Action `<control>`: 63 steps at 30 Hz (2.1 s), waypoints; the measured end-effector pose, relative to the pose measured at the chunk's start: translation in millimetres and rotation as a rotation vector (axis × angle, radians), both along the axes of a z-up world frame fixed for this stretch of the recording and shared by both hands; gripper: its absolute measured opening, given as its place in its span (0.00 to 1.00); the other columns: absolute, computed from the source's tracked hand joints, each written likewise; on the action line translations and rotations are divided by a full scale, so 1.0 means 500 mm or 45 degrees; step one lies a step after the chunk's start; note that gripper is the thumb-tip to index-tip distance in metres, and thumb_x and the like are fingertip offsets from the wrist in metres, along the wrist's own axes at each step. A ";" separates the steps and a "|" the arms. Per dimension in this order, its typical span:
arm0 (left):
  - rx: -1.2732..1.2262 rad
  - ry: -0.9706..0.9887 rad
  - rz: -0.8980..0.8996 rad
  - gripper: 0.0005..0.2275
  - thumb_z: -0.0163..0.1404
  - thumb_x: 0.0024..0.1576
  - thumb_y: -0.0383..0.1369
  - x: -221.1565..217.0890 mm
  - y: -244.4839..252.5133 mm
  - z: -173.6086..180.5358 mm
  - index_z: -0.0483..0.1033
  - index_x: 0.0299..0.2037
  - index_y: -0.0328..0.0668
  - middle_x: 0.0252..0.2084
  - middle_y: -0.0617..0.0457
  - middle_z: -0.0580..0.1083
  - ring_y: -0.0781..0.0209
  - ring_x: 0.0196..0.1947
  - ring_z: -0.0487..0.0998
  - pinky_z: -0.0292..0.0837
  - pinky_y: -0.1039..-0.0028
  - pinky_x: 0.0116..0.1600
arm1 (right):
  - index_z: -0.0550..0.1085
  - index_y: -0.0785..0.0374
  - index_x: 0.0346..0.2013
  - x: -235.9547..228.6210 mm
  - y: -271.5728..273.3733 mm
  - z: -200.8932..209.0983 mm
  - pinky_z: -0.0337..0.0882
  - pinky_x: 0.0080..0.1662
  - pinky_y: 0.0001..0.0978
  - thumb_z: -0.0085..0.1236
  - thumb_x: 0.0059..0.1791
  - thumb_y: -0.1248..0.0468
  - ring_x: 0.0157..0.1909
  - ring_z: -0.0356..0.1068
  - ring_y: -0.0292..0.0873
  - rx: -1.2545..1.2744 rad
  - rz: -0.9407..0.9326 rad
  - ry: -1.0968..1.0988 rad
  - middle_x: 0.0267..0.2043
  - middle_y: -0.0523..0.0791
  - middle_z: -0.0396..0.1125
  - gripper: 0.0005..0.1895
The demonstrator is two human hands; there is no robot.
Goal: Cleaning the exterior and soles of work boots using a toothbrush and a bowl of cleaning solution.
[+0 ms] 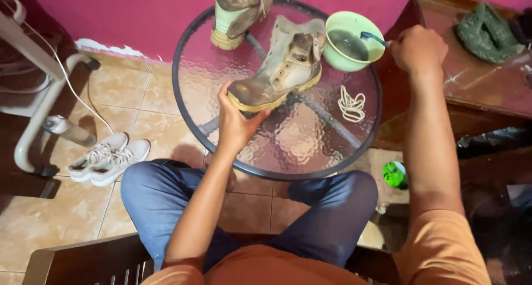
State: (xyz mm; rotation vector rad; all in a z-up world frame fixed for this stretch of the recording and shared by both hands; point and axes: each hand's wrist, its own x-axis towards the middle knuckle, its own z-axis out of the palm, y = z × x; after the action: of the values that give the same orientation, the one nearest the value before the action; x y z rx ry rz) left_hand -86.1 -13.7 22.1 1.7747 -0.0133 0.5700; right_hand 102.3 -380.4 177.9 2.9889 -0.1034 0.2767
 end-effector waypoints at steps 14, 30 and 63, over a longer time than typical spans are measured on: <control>0.229 0.029 0.049 0.46 0.71 0.47 0.35 0.015 0.000 -0.038 0.49 0.70 0.35 0.69 0.33 0.61 0.32 0.67 0.65 0.65 0.56 0.66 | 0.83 0.53 0.49 -0.117 -0.041 -0.008 0.72 0.35 0.59 0.54 0.60 0.48 0.42 0.74 0.66 -0.033 0.083 0.142 0.41 0.55 0.77 0.17; 0.360 0.051 0.002 0.45 0.70 0.47 0.29 0.012 0.003 -0.036 0.50 0.72 0.39 0.70 0.36 0.62 0.36 0.71 0.63 0.63 0.56 0.70 | 0.81 0.60 0.46 -0.401 0.124 -0.224 0.68 0.42 0.34 0.53 0.56 0.64 0.38 0.73 0.40 0.968 0.555 0.208 0.42 0.45 0.78 0.09; 0.431 0.213 0.138 0.41 0.71 0.45 0.38 0.008 -0.010 -0.039 0.58 0.68 0.44 0.67 0.44 0.70 0.39 0.64 0.74 0.72 0.57 0.60 | 0.78 0.51 0.47 -0.430 0.276 -0.316 0.66 0.35 0.62 0.42 0.57 0.48 0.30 0.71 0.65 0.722 0.414 0.130 0.26 0.53 0.72 0.18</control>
State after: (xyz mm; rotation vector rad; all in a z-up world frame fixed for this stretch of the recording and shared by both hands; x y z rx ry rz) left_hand -82.1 -18.6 2.4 2.1593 0.1091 0.5168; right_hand -112.8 -242.2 20.0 3.5706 0.3822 0.1429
